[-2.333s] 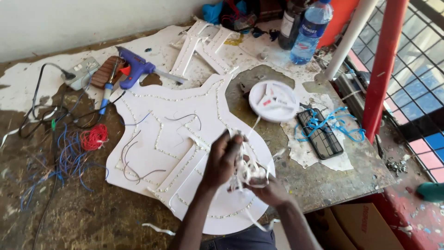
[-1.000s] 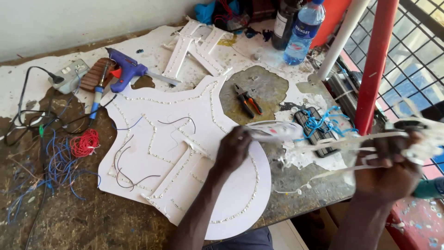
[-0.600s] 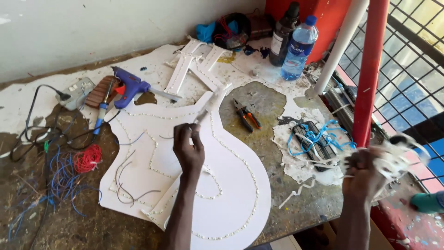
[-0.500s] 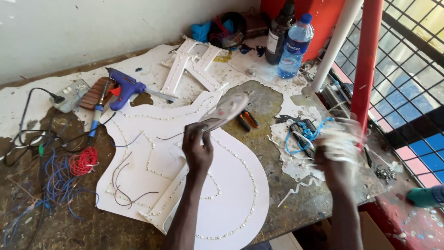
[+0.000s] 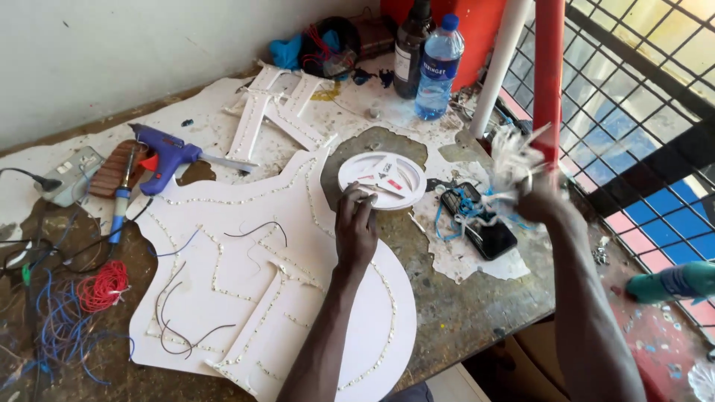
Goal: The person assembles an LED light sign by attaching LED strips to a white cutout board. They use a hot glue gun to secure the strips and pliers to cut and strip wires. The person also handles a roll of adhesive tape and various colored wires on a cluttered workbench.
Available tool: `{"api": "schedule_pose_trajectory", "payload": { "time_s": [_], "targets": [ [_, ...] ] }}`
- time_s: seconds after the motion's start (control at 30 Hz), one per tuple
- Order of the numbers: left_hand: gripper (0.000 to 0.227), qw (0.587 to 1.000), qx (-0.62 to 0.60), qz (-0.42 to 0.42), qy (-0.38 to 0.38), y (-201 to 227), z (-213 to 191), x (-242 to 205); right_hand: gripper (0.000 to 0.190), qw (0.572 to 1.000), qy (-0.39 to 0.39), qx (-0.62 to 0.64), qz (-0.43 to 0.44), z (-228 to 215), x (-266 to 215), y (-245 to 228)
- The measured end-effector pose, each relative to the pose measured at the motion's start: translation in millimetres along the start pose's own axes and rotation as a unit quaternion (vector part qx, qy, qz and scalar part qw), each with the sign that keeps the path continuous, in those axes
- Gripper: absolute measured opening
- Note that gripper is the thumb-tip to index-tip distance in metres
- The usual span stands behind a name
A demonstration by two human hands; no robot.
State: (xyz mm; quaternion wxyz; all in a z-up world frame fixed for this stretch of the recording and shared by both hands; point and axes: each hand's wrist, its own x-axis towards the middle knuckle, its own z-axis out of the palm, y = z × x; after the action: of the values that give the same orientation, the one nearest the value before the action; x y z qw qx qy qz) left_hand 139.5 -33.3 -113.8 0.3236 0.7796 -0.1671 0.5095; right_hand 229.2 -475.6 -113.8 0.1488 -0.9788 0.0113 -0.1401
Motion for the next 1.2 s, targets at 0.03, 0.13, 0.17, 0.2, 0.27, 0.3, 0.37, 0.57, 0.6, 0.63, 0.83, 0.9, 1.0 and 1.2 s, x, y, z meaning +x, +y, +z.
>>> {"api": "schedule_pose_trajectory", "payload": {
  "time_s": [0.03, 0.13, 0.17, 0.2, 0.27, 0.3, 0.37, 0.57, 0.6, 0.63, 0.83, 0.9, 1.0, 1.2],
  "targets": [
    [0.009, 1.0, -0.006, -0.007, -0.003, -0.9, 2.9, 0.8, 0.04, 0.999, -0.035, 0.013, -0.036, -8.1, -14.8, -11.9],
    [0.012, 0.999, -0.012, -0.035, -0.035, -4.5, 6.7, -13.7, 0.065, 0.978, -0.141, 0.046, -0.148, -35.3, -74.9, -58.4],
    [0.012, 0.998, -0.009, -0.043, -0.039, 0.8, 6.8, -15.0, 0.065, 0.976, -0.151, 0.046, -0.147, -48.0, -91.3, -77.2],
    [0.011, 0.996, -0.02, -0.055, -0.06, 5.9, 7.3, -16.2, 0.056, 0.982, -0.062, 0.097, -0.147, -60.8, -106.9, -95.8],
    [0.011, 0.994, -0.039, -0.058, -0.085, 11.0, 13.8, -12.0, 0.05, 0.979, 0.037, 0.147, -0.134, -58.4, -135.2, -118.8],
    [0.015, 0.988, -0.048, -0.087, -0.12, 15.5, 16.9, -11.0, 0.043, 0.97, 0.109, 0.185, -0.116, -44.6, -144.8, -121.7],
    [0.019, 0.98, -0.054, -0.119, -0.153, 22.1, 26.6, -16.5, 0.038, 0.953, 0.176, 0.224, -0.101, -25.1, -163.6, -144.6],
    [0.055, 0.921, -0.088, -0.148, -0.348, 35.7, 21.8, -29.7, 0.032, 0.916, 0.108, 0.372, -0.106, 11.1, -199.0, -225.6],
    [0.051, 0.928, -0.069, -0.128, -0.342, 38.7, 14.4, -25.8, 0.04, 0.924, 0.064, 0.359, -0.114, 12.3, -200.7, -231.7],
    [0.049, 0.935, -0.052, -0.107, -0.335, 42.9, 9.5, -21.0, 0.051, 0.931, 0.021, 0.344, -0.123, 12.2, -200.8, -235.9],
    [0.041, 0.934, -0.086, -0.122, -0.324, 21.0, -15.5, -21.4, 0.013, 0.93, 0.024, 0.356, -0.089, 71.6, -125.5, -223.9],
    [0.042, 0.928, -0.107, -0.137, -0.331, 30.2, -46.6, -21.3, 0.024, 0.929, 0.01, 0.334, -0.158, 61.6, -100.7, -228.0],
    [0.038, 0.915, -0.136, -0.171, -0.339, 39.5, -107.9, -29.6, 0.037, 0.925, -0.021, 0.311, -0.217, 43.0, -97.5, -250.6],
    [0.026, 0.921, -0.109, -0.266, -0.264, 54.1, -232.7, -49.8, 0.032, 0.922, -0.064, 0.33, -0.192, 35.5, -157.3, -289.0]
  ]
}}
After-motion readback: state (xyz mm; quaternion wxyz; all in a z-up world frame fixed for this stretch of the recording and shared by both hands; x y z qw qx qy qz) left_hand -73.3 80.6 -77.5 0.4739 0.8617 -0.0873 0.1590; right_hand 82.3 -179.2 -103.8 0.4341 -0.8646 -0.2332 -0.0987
